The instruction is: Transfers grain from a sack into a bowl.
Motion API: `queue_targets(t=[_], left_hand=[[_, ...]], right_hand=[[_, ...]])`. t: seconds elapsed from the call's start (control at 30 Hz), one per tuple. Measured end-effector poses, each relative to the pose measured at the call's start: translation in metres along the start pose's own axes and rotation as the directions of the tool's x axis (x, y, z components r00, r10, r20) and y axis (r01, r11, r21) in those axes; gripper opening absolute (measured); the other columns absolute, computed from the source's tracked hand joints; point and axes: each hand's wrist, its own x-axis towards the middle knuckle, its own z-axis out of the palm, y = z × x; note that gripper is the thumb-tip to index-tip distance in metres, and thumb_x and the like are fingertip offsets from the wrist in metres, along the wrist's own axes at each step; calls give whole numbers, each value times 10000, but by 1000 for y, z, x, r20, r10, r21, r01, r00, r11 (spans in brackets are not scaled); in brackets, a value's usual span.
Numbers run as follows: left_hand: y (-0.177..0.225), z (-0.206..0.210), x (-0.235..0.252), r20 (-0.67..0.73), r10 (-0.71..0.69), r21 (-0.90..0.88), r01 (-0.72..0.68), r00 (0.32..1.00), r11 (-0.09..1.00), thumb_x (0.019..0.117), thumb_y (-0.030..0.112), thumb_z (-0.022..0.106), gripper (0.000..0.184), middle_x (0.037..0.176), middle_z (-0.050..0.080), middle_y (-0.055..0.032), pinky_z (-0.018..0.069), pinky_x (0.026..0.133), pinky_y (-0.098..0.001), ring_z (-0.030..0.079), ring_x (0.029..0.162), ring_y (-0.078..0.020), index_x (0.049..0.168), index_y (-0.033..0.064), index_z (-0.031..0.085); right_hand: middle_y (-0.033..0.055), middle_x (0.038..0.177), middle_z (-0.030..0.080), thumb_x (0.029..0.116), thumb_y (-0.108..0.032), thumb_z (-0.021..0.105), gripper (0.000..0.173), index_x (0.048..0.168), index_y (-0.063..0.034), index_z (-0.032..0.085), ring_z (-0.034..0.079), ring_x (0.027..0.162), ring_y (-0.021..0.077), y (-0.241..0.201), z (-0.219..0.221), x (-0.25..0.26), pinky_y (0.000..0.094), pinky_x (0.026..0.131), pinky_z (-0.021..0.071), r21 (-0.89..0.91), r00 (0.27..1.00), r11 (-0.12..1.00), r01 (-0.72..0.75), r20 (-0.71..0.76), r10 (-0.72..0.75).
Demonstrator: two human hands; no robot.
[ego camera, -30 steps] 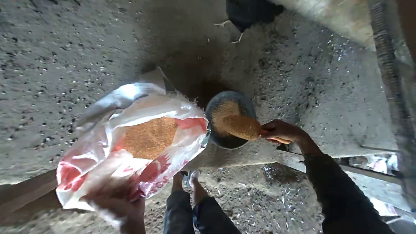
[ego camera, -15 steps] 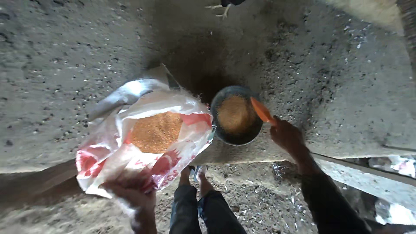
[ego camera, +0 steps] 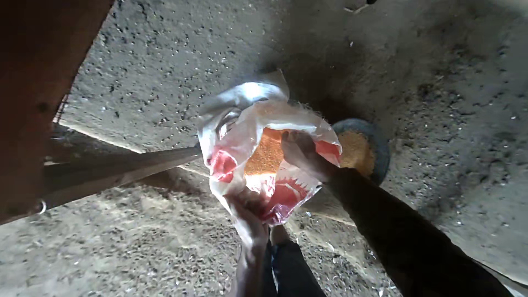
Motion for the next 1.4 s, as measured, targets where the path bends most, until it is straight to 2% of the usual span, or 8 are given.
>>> queue_targets(t=[0.33, 0.4, 0.47, 0.53, 0.63, 0.87, 1.23, 1.4], left_hand=[[7, 6, 9, 60, -51, -139, 59, 997, 989, 1072, 532, 55, 645, 574, 540, 70, 522, 478, -215, 552, 484, -39, 896, 178, 564], [9, 8, 8, 76, -67, -148, 78, 995, 986, 1073, 528, 64, 638, 572, 539, 79, 517, 486, -197, 550, 485, -27, 887, 183, 567], [10, 9, 6, 76, -66, -136, 76, 995, 988, 1080, 517, 108, 604, 578, 546, 88, 514, 500, -188, 553, 495, -15, 875, 195, 575], [9, 7, 5, 78, -62, -86, 69, 995, 994, 1079, 524, 143, 569, 611, 579, 89, 528, 515, -191, 580, 525, -13, 917, 198, 580], [10, 5, 7, 63, -72, -52, 76, 995, 996, 1076, 541, 139, 576, 615, 581, 97, 528, 521, -193, 582, 534, -12, 913, 208, 581], [15, 7, 27, 63, -10, -47, 13, 998, 999, 1060, 580, 98, 630, 628, 586, 87, 555, 534, -213, 603, 559, -21, 932, 201, 584], [13, 13, 28, 105, 8, -26, -5, 994, 1000, 1064, 540, 15, 676, 594, 587, 94, 552, 505, -214, 603, 525, -27, 901, 203, 577], [15, 14, 26, 104, 29, 52, -34, 994, 998, 1053, 541, -34, 716, 571, 604, 102, 560, 509, -213, 615, 508, -29, 882, 212, 579]], right_hand=[[231, 1127, 683, 990, -346, 611, 386, 1159, -7, 681, 658, 1079, 415, 14, 7, 33, 645, 868, 505, 30, 908, 981, 190, 376, -187], [255, 995, 673, 987, -336, 657, 402, 1054, 60, 682, 658, 951, 407, 24, 17, 51, 623, 827, 497, 176, 853, 935, 309, 385, -354], [169, 780, 619, 981, -316, 671, 369, 942, 51, 673, 587, 680, 275, 35, 27, 63, 493, 648, 483, 320, 813, 877, 358, 356, -461], [95, 714, 605, 997, -265, 645, 291, 1017, 21, 700, 527, 576, 161, 42, 23, 64, 378, 574, 467, 438, 801, 857, 271, 391, -453], [84, 829, 653, 1024, -232, 619, 271, 1214, -53, 691, 544, 645, 129, 45, -5, 50, 331, 625, 479, 475, 815, 878, 51, 488, -311], [30, 704, 617, 960, -131, 631, 158, 1001, -18, 733, 507, 556, 68, 76, -33, 36, 263, 523, 433, 565, 822, 801, 200, 349, -451], [-17, 545, 554, 884, -30, 648, 66, 843, -13, 697, 469, 405, 27, 117, -70, -16, 194, 388, 392, 754, 802, 648, 108, 320, -505], [-14, 563, 557, 866, -17, 684, 67, 800, -22, 691, 462, 436, 19, 160, -77, -75, 182, 408, 377, 739, 878, 656, 156, 200, -434]])
